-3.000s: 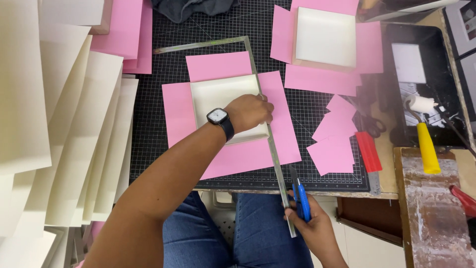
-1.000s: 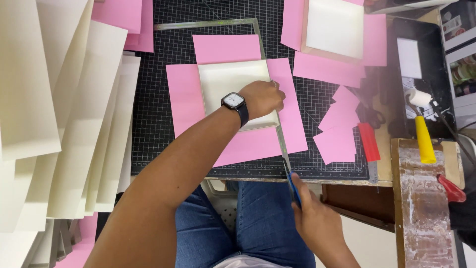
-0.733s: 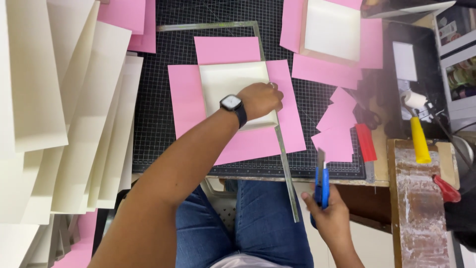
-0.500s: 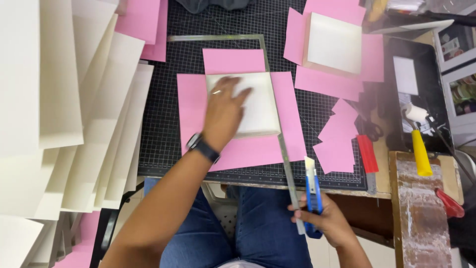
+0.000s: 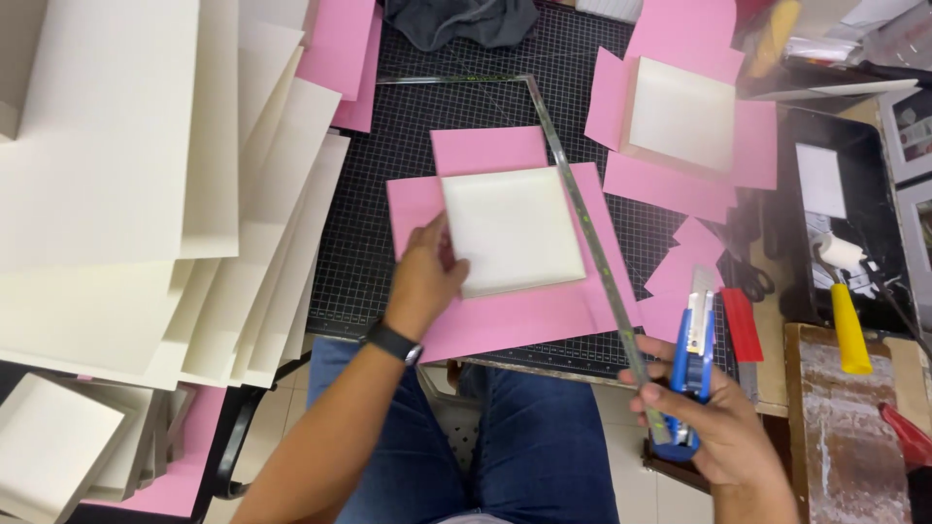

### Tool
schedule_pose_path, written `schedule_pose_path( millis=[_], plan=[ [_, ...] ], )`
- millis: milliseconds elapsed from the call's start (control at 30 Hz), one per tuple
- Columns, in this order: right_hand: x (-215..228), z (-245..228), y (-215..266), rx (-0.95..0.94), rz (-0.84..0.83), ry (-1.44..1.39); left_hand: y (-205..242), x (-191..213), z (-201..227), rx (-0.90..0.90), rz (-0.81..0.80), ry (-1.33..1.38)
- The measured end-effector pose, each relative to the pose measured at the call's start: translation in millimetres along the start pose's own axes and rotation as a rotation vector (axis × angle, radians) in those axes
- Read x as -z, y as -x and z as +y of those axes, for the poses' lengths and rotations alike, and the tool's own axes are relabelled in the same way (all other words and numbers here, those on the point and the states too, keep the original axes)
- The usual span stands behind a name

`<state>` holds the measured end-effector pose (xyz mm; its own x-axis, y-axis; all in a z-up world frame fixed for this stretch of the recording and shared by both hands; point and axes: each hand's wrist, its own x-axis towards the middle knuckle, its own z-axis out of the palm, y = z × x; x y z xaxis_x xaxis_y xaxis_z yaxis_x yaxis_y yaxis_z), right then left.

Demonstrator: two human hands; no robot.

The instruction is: Cutting and preparing pink paper liners for white gift boxes using a utility knife and an L-square ruler

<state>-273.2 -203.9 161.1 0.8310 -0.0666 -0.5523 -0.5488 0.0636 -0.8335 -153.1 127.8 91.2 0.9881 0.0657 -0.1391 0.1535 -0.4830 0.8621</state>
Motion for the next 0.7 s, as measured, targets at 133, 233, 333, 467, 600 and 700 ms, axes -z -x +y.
schedule_pose_path(
  millis=[133, 233, 333, 467, 600, 700],
  plan=[
    [-49, 2, 11, 0.115, -0.094, -0.046, -17, -37, 8, -0.03, -0.012, 0.041],
    [-83, 7, 16, 0.04, -0.084, -0.014, -33, -62, -1, -0.012, -0.014, 0.072],
    [-100, 26, 14, -0.012, -0.013, -0.008, -42, -70, -9, -0.097, 0.037, 0.098],
    [-104, 39, 29, -0.058, 0.021, 0.04, -32, -56, -5, -0.024, -0.036, 0.369],
    [-100, 31, 51, -0.162, 0.096, 0.081, -25, -46, 1, 0.081, -0.116, 0.484],
    [-70, 45, 58, -0.098, 0.03, 0.126, -23, -49, 4, 0.037, -0.088, 0.425]
  ],
)
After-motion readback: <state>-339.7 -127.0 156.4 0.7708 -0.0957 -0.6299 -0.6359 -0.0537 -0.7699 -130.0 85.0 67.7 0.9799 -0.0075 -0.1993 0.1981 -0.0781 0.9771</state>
